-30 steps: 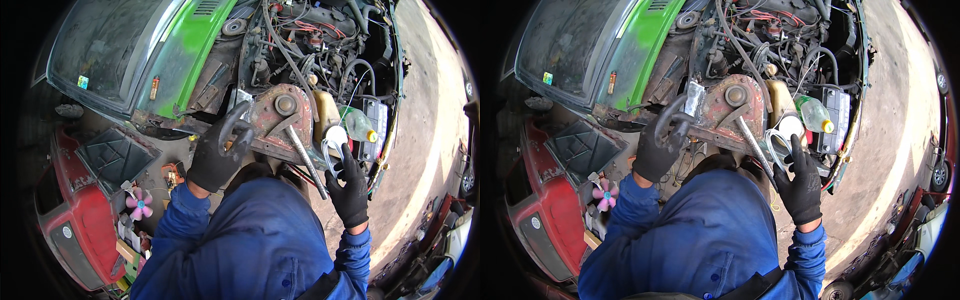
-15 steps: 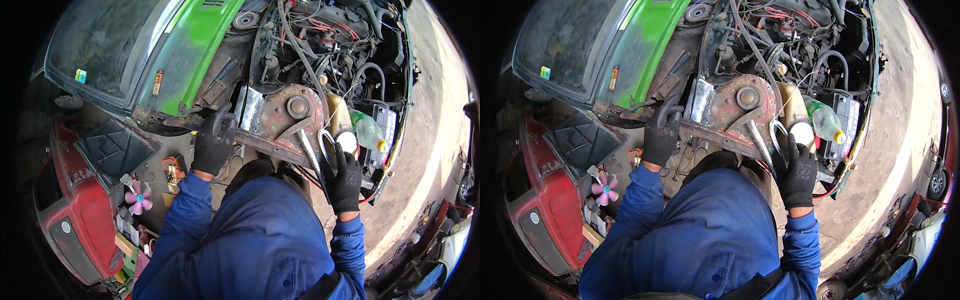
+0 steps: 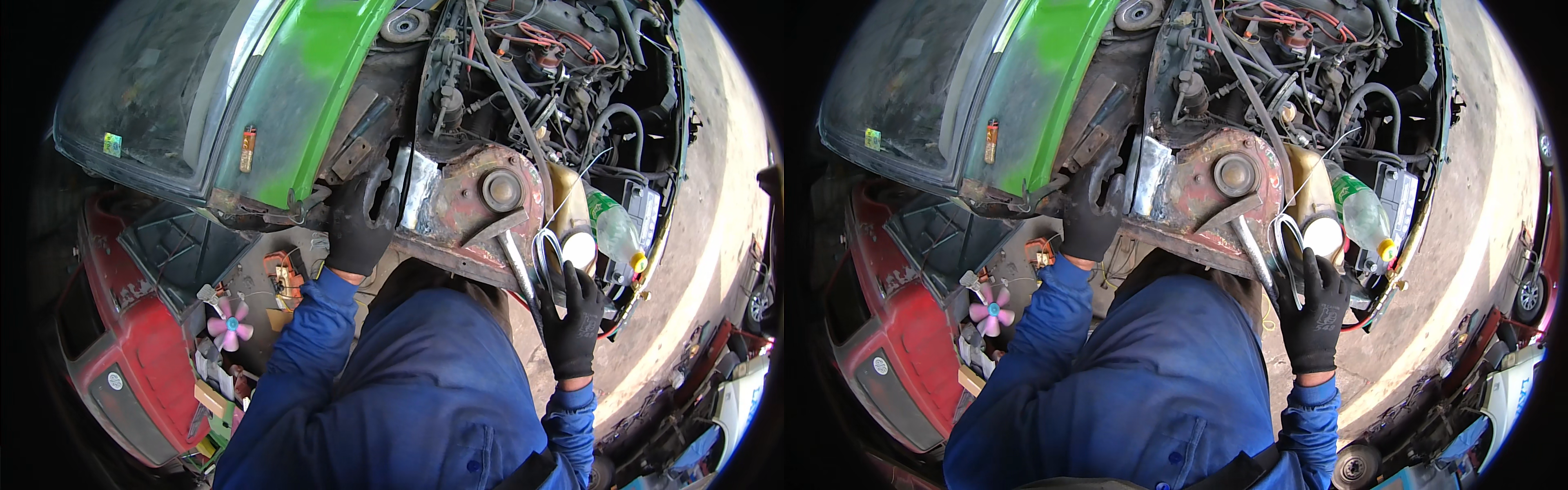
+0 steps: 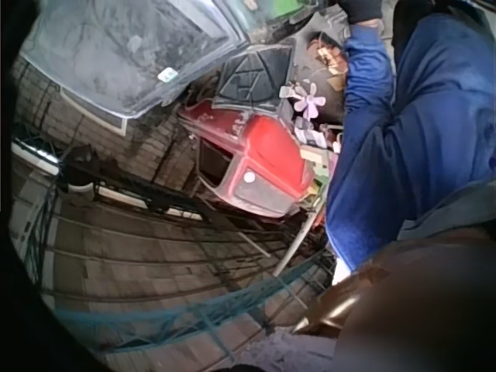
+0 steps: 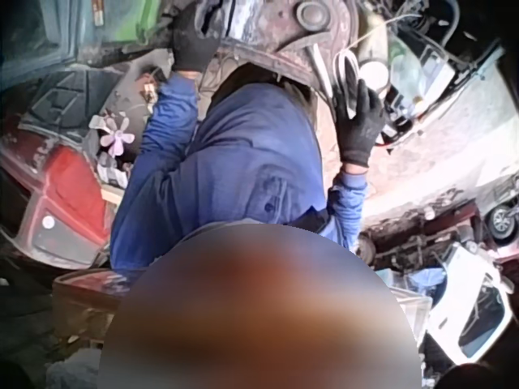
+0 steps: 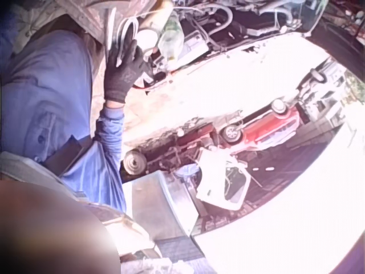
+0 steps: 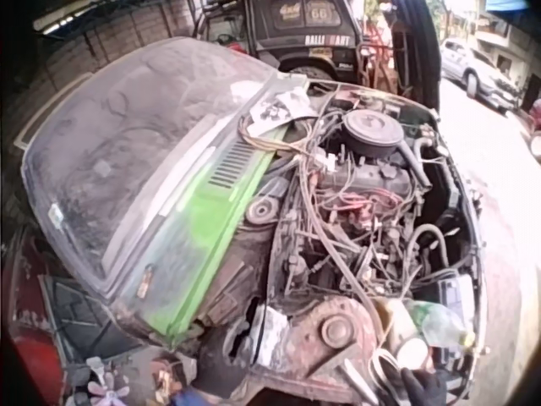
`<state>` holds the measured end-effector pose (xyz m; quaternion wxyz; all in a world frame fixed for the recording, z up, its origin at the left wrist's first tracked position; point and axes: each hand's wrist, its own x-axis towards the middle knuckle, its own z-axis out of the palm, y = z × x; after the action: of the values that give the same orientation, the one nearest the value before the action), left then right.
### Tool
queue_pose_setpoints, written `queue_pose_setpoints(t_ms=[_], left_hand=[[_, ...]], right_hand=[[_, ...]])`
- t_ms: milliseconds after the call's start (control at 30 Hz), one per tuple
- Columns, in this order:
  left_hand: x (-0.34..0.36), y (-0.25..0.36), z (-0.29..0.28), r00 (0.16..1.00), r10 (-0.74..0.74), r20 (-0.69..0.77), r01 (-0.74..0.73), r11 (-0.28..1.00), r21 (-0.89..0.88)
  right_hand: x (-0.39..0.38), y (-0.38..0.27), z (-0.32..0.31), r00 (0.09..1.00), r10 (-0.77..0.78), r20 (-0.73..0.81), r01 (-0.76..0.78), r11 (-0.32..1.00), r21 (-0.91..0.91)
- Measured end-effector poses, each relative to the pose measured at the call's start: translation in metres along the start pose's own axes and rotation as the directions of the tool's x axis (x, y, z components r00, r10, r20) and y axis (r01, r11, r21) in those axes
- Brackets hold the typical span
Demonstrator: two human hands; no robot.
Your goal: The person works on the front frame of a green car with the hood open. They use a hammer and chisel to remove rusted sections, then apply a cutting torch to heat and cut metal. They also use an angle grinder to smooth edges and a wrench to adjust components.
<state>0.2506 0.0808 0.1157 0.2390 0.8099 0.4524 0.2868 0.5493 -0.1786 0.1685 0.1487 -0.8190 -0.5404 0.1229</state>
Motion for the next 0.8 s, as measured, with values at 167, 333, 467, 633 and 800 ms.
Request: queue_pose_setpoints(t_ms=[167,333,467,633,800], left_hand=[[0.002,-0.001,0.006,0.998,0.041,-0.046,-0.035,0.992,0.119],[0.004,0.003,0.008,1.0,0.014,-0.015,-0.01,0.983,0.184],[0.007,0.007,0.008,1.0,-0.012,0.029,0.005,0.973,0.232],[0.008,0.012,0.008,0.99,-0.097,0.1,0.072,0.97,0.232],[0.01,0.013,0.011,0.987,-0.123,0.103,0.092,0.959,0.267]], right_hand=[[-0.024,0.015,-0.01,0.983,0.147,-0.107,-0.135,0.985,0.112],[-0.078,0.053,-0.013,0.704,0.706,-0.077,-0.636,0.676,0.373],[-0.1,0.083,-0.007,0.638,0.765,0.089,-0.749,0.591,0.299],[-0.091,0.092,0.009,0.668,0.736,0.114,-0.72,0.601,0.347],[-0.076,0.092,0.012,0.676,0.718,0.166,-0.733,0.63,0.258]])
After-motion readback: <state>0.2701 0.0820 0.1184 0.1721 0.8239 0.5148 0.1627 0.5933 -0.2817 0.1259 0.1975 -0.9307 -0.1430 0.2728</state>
